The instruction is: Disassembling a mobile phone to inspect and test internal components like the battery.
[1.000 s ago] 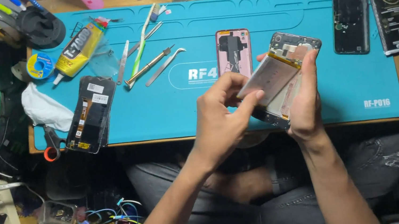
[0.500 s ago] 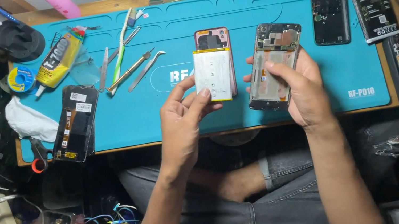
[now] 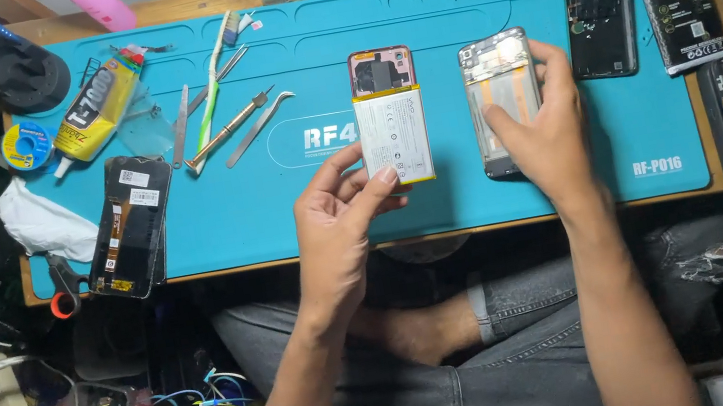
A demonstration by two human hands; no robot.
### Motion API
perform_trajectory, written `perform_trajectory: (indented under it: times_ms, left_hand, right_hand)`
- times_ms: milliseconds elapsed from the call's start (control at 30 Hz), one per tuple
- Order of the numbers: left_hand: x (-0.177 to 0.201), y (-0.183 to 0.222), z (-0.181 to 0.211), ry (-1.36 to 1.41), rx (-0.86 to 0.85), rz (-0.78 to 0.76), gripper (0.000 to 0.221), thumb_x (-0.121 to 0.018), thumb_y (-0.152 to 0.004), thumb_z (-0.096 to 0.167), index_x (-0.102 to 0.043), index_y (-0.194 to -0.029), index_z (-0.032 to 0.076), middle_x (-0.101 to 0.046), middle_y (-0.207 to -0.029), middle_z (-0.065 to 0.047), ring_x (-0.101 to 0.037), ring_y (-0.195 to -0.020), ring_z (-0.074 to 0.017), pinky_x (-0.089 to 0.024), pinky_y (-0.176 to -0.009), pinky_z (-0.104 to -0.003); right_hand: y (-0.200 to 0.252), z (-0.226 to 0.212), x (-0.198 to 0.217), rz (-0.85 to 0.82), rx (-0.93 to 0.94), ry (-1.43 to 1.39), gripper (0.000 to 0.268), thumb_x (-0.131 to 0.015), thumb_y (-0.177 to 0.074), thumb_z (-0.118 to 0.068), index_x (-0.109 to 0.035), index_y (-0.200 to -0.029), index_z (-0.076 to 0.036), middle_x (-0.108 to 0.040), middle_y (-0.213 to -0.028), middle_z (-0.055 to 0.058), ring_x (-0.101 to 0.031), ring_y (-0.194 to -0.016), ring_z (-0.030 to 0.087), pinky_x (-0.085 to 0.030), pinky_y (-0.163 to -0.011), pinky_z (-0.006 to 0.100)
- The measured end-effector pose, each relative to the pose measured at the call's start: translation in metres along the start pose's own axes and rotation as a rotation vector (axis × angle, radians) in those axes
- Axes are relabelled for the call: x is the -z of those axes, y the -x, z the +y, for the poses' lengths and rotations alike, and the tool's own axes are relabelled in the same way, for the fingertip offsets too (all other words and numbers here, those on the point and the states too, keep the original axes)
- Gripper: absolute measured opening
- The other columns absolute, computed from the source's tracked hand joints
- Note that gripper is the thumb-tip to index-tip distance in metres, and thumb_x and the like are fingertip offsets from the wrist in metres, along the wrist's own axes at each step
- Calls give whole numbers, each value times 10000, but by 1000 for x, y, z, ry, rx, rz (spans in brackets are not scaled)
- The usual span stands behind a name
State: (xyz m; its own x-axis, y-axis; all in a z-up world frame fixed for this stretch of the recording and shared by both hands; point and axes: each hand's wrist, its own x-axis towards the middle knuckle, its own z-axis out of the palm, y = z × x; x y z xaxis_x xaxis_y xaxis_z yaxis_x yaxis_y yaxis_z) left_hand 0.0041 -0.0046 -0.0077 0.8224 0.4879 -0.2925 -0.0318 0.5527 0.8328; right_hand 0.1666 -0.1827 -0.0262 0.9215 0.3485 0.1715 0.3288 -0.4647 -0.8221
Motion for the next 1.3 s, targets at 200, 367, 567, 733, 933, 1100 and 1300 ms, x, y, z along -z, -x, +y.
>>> perform_trajectory:
  times_ms: [200,367,567,733,933,1100,1300]
  left_hand:
    - [-3,-8,-6,-37,-29,10,453,-850,-912,47,-710,-1336,-29,-812,-984,-207,-806,-819,-219,-690,-751,-326]
    - [-6,-8,-5,-9,-39,-6,423,-849,-912,40,-728,-1310,-36,-812,-1003,-233,-822,-839,-249,-715,-784,-378]
    - [0,0,1,-42,-5,-25,194,-837,-943,75,-805,-1071,-68,-807,-847,-231,-822,-717,-256,-728,-681,-381]
    - [2,8,2,-52,-81,-97,155,-744,-1012,68,-803,-1071,-63,-805,-864,-215,-817,-751,-250,-728,-695,-393]
    - [-1,17,-1,-138,-229,-48,119,-699,-1029,24,-787,-1037,-55,-759,-785,-168,-761,-667,-193,-690,-609,-337]
    - [1,21,-2,-165,-274,-24,124,-676,-1046,24,-777,-1031,-46,-742,-756,-140,-728,-622,-157,-665,-569,-313]
    - [7,25,0,-183,-240,-30,94,-750,-993,31,-795,-1046,-32,-769,-801,-136,-730,-659,-148,-666,-603,-304]
  right_hand:
    - [7,-28,-1,79,223,239,489,-808,-1002,31,-651,-1460,104,-473,-1453,326,-546,-1302,549,-439,-1108,656]
    - [35,-51,-13,-233,-159,-416,207,-734,-1055,-141,-786,-1206,-10,-771,-976,124,-728,-907,158,-609,-863,330]
    - [47,-55,-19,-246,-346,-619,118,-809,-981,-95,-791,-971,21,-731,-730,120,-721,-677,135,-623,-750,290]
    - [54,-61,-23,-169,-377,-642,132,-819,-975,-87,-776,-957,37,-737,-744,131,-760,-668,152,-651,-734,300]
    - [68,-69,-32,-104,-415,-646,126,-816,-975,-61,-765,-961,54,-745,-750,143,-761,-662,144,-645,-717,259]
    - [73,-69,-38,-92,-431,-670,142,-805,-982,-72,-763,-995,64,-746,-775,145,-764,-685,151,-656,-740,290]
    - [79,-83,-35,-95,-341,-587,124,-789,-1002,-65,-773,-1031,54,-733,-773,120,-753,-692,135,-650,-765,292]
